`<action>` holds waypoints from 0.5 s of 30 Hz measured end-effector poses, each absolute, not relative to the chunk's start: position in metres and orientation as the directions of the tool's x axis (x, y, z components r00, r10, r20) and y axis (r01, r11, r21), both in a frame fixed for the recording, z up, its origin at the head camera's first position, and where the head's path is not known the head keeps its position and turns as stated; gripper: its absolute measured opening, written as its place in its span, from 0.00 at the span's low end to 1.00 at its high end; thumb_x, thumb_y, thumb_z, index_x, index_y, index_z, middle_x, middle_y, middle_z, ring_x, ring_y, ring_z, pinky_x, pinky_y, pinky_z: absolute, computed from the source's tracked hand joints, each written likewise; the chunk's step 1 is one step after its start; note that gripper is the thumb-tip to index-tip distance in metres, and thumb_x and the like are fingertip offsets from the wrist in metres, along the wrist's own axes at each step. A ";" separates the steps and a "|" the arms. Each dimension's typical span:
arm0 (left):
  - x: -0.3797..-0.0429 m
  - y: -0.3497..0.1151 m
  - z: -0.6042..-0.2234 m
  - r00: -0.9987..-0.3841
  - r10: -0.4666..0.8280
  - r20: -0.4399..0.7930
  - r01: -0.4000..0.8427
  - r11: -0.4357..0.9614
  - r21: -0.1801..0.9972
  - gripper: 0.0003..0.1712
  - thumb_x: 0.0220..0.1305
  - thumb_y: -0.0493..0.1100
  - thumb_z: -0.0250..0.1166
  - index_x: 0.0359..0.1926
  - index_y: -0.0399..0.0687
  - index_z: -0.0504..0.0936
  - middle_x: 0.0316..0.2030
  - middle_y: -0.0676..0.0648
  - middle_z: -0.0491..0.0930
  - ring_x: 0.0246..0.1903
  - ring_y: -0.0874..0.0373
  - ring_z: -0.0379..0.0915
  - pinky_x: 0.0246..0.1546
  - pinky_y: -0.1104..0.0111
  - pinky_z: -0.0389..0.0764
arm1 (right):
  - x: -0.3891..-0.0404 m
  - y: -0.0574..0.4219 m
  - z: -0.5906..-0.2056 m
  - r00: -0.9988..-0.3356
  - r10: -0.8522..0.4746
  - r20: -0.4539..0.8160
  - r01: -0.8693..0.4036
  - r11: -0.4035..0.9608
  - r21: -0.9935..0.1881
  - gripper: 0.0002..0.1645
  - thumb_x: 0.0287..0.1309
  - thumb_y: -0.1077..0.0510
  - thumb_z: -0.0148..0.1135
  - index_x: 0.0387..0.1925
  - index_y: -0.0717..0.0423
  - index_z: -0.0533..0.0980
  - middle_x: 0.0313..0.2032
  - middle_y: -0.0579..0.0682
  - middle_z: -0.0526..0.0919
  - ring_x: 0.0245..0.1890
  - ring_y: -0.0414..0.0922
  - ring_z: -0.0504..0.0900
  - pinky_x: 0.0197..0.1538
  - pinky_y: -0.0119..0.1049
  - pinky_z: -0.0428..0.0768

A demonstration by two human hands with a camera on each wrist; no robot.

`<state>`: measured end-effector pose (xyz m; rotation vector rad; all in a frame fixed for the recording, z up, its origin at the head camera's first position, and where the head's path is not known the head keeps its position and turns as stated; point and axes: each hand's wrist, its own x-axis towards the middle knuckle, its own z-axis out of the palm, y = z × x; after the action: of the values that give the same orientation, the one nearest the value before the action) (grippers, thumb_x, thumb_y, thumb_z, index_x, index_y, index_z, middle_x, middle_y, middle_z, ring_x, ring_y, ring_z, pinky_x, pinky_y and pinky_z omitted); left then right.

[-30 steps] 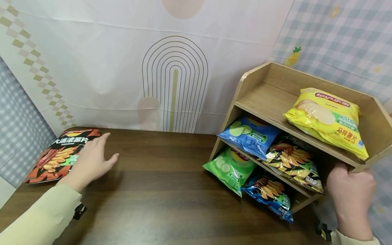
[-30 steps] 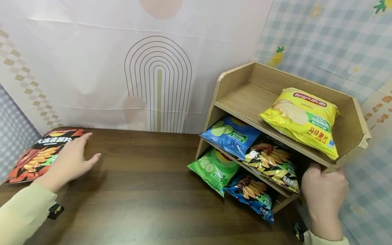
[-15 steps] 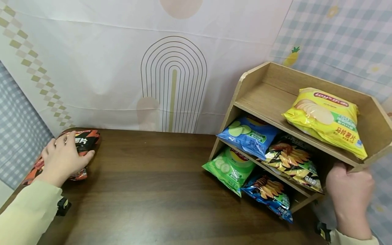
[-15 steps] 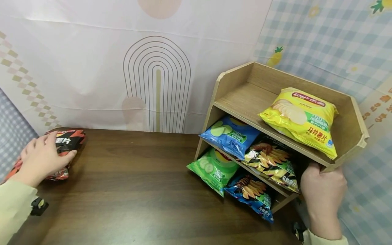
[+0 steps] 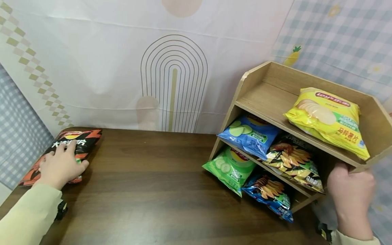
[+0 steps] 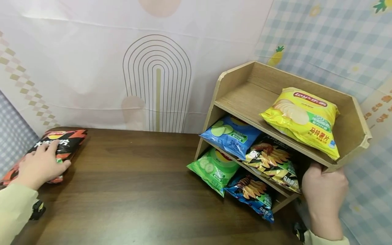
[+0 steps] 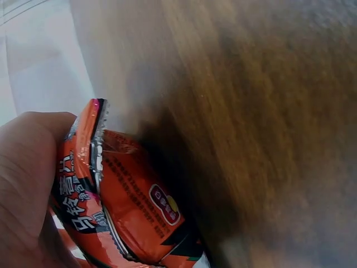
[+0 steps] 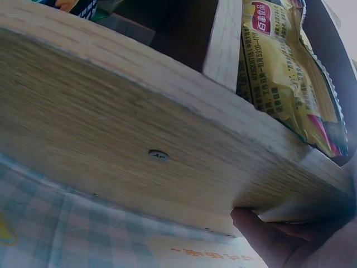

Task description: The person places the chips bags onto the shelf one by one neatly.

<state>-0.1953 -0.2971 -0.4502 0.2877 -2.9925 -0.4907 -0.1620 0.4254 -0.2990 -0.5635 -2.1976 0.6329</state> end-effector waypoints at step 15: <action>-0.193 -0.274 -0.444 -0.990 -0.135 0.044 -0.120 0.960 0.251 0.56 0.53 0.59 0.68 0.71 0.36 0.50 0.59 0.20 0.52 0.47 0.13 0.53 0.38 0.25 0.56 | -0.164 0.426 -0.298 -0.599 0.563 0.570 0.185 0.790 -0.585 0.23 0.58 0.58 0.44 0.38 0.77 0.73 0.38 0.82 0.73 0.38 0.80 0.68 0.30 0.68 0.59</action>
<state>-0.1927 -0.2738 -0.4438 0.1988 -3.0498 -0.3854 -0.1642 0.4265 -0.2976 -0.5511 -2.1862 0.6117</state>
